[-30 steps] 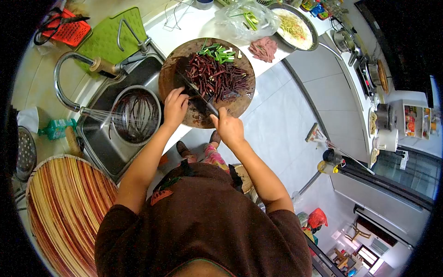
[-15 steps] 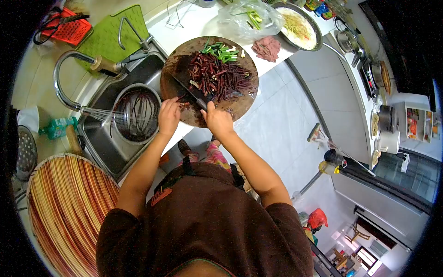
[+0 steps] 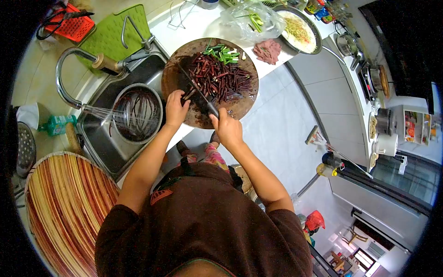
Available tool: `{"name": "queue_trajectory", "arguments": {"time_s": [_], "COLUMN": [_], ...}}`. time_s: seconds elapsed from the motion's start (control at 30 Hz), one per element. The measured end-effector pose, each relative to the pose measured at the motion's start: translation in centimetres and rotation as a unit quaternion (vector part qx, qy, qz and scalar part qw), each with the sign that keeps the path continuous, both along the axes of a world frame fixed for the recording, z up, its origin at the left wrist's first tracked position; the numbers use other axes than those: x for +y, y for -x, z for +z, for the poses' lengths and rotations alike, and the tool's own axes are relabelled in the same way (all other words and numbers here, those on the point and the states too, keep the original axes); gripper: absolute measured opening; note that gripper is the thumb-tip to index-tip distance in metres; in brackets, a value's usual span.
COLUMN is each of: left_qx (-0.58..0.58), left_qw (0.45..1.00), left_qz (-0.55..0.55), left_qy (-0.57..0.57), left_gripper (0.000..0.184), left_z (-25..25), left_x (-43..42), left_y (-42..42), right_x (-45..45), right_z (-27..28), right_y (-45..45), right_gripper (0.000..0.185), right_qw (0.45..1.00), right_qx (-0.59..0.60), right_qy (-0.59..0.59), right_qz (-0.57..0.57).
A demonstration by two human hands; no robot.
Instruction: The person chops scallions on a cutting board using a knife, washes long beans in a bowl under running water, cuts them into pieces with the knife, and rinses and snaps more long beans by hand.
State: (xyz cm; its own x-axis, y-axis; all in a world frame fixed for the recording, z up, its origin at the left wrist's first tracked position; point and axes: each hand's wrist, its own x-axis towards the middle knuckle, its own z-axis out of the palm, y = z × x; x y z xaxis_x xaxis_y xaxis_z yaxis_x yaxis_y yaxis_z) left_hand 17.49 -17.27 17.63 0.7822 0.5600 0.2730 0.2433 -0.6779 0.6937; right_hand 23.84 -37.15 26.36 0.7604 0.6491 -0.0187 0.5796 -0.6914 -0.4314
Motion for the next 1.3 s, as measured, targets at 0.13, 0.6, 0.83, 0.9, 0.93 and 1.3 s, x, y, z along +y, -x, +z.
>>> {"name": "queue_trajectory", "arguments": {"time_s": [0.13,0.6,0.83,0.9,0.93,1.3], "left_qx": [0.0,0.009,0.017,0.007,0.003,0.007], "left_qw": [1.0,0.998,0.999,0.997,0.996,0.989], "left_qz": [0.009,0.009,0.009,0.03,0.041,0.147], "left_qy": [-0.008,-0.068,-0.048,-0.066,-0.076,0.016], "left_gripper": [0.037,0.013,0.018,0.024,0.027,0.067], "left_z": [0.1,-0.5,-0.8,-0.4,0.0,-2.3], "left_x": [0.0,0.2,0.1,-0.1,-0.3,-3.4], "left_y": [1.6,0.0,-3.8,-5.2,-5.7,-12.3], "right_x": [-0.1,2.7,-0.4,-1.1,-1.5,-5.5], "right_z": [-0.6,-3.7,-2.5,-1.3,-0.8,-1.0], "right_y": [0.7,1.2,-0.8,-0.9,-0.9,-2.2], "right_gripper": [0.034,0.035,0.035,0.034,0.034,0.031], "right_qw": [0.999,0.999,0.996,0.992,0.99,0.956], "right_qx": [-0.029,-0.004,0.057,0.09,0.097,0.152], "right_qy": [-0.001,0.048,-0.014,-0.038,-0.044,-0.114], "right_qz": [0.02,0.007,-0.062,-0.079,-0.09,-0.222]}}
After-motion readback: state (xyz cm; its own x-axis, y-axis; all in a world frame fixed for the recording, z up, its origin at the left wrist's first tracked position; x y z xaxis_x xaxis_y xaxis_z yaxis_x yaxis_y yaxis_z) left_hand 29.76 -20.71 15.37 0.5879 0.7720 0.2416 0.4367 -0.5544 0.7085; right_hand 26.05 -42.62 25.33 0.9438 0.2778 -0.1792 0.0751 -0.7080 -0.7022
